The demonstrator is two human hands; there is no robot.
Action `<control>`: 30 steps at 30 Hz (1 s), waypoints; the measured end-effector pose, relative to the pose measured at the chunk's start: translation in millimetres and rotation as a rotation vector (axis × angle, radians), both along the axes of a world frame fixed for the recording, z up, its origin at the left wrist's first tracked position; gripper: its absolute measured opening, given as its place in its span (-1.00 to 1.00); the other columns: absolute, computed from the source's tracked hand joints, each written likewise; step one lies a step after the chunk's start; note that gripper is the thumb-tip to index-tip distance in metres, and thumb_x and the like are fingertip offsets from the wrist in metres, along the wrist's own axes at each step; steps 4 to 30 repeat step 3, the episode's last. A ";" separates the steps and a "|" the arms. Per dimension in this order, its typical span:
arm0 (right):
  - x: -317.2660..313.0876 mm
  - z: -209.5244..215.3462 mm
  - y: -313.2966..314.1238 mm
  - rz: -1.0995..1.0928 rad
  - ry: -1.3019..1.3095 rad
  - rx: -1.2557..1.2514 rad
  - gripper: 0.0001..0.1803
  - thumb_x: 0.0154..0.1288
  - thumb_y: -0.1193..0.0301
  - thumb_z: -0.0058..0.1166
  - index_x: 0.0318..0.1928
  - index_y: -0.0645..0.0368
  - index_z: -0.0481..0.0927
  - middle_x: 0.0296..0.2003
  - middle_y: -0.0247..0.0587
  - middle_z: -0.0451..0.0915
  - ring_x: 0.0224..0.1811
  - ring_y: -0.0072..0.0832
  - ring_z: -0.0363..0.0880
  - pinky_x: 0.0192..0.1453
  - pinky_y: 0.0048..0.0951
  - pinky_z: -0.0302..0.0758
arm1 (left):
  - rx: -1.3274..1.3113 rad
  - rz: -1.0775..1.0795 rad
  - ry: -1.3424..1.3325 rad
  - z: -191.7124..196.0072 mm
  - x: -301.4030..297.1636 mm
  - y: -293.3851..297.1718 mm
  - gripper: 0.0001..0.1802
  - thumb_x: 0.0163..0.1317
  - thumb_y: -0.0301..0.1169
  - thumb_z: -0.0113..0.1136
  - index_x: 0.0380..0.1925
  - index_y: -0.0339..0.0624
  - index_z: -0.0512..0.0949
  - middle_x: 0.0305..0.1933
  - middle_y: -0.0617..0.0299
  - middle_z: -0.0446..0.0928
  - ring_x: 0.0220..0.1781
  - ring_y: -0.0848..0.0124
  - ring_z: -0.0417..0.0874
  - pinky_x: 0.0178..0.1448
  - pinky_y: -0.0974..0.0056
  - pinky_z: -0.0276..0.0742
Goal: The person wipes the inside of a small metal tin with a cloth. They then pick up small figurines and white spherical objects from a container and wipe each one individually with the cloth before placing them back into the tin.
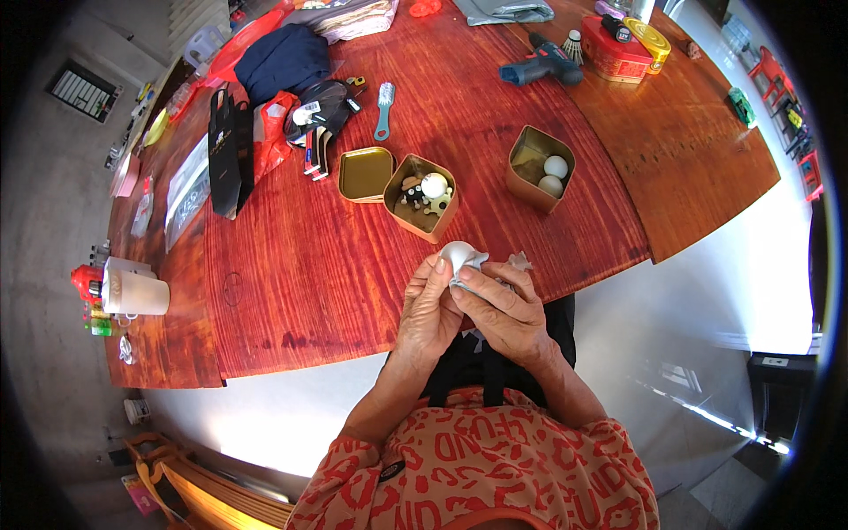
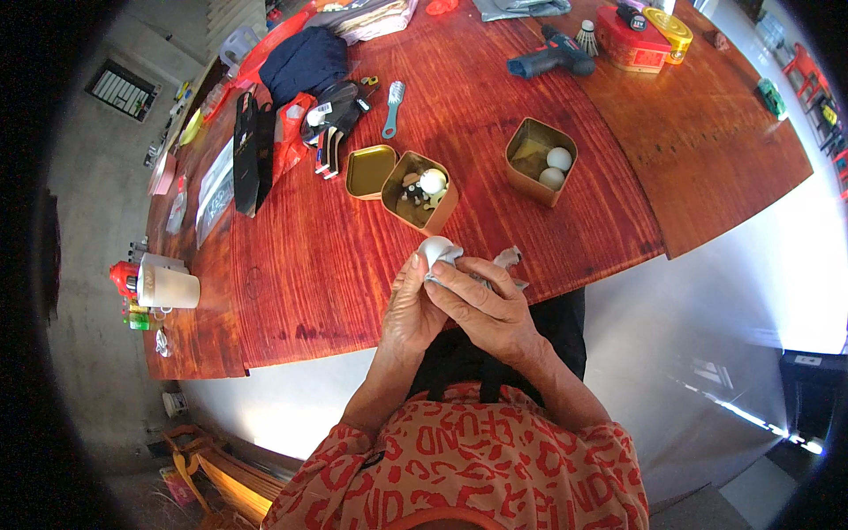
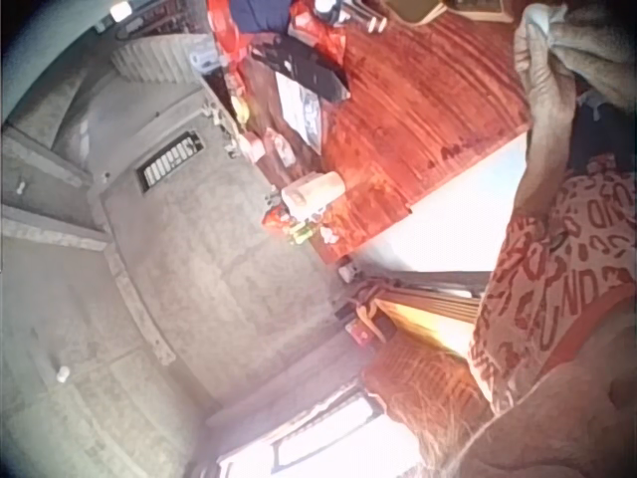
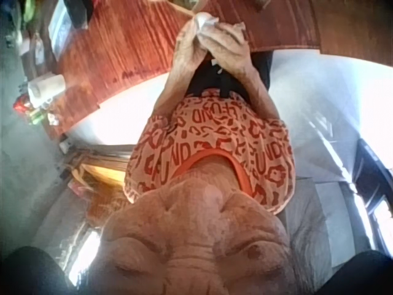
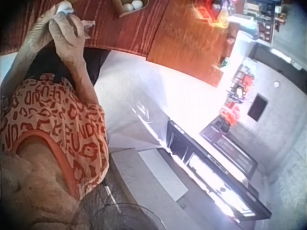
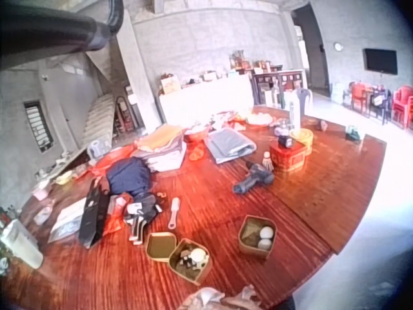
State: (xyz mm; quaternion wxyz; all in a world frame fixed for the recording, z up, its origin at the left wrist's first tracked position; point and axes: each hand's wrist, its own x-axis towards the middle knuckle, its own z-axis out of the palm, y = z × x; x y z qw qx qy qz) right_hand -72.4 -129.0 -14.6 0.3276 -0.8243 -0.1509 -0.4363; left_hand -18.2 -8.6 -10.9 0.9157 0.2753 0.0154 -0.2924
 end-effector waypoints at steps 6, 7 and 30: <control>-1.8 7.7 -1.6 0.063 0.046 0.146 -0.66 0.08 0.55 0.21 -0.08 0.05 0.66 0.09 -0.33 0.50 0.09 -0.40 0.43 0.12 -0.52 0.50 | -0.004 -0.003 0.073 -1.0 -2.6 -1.2 -0.77 0.35 -0.33 0.05 -0.07 -0.17 0.53 -0.08 0.14 0.59 -0.04 0.40 0.62 0.01 0.31 0.62; -1.8 7.7 -1.6 0.063 0.046 0.146 -0.66 0.08 0.55 0.21 -0.08 0.05 0.66 0.09 -0.33 0.50 0.09 -0.40 0.43 0.12 -0.52 0.50 | -0.004 -0.003 0.073 -1.0 -2.6 -1.2 -0.77 0.35 -0.33 0.05 -0.07 -0.17 0.53 -0.08 0.14 0.59 -0.04 0.40 0.62 0.01 0.31 0.62; -1.8 7.7 -1.6 0.063 0.046 0.146 -0.66 0.08 0.55 0.21 -0.08 0.05 0.66 0.09 -0.33 0.50 0.09 -0.40 0.43 0.12 -0.52 0.50 | -0.004 -0.003 0.073 -1.0 -2.6 -1.2 -0.77 0.35 -0.33 0.05 -0.07 -0.17 0.53 -0.08 0.14 0.59 -0.04 0.40 0.62 0.01 0.31 0.62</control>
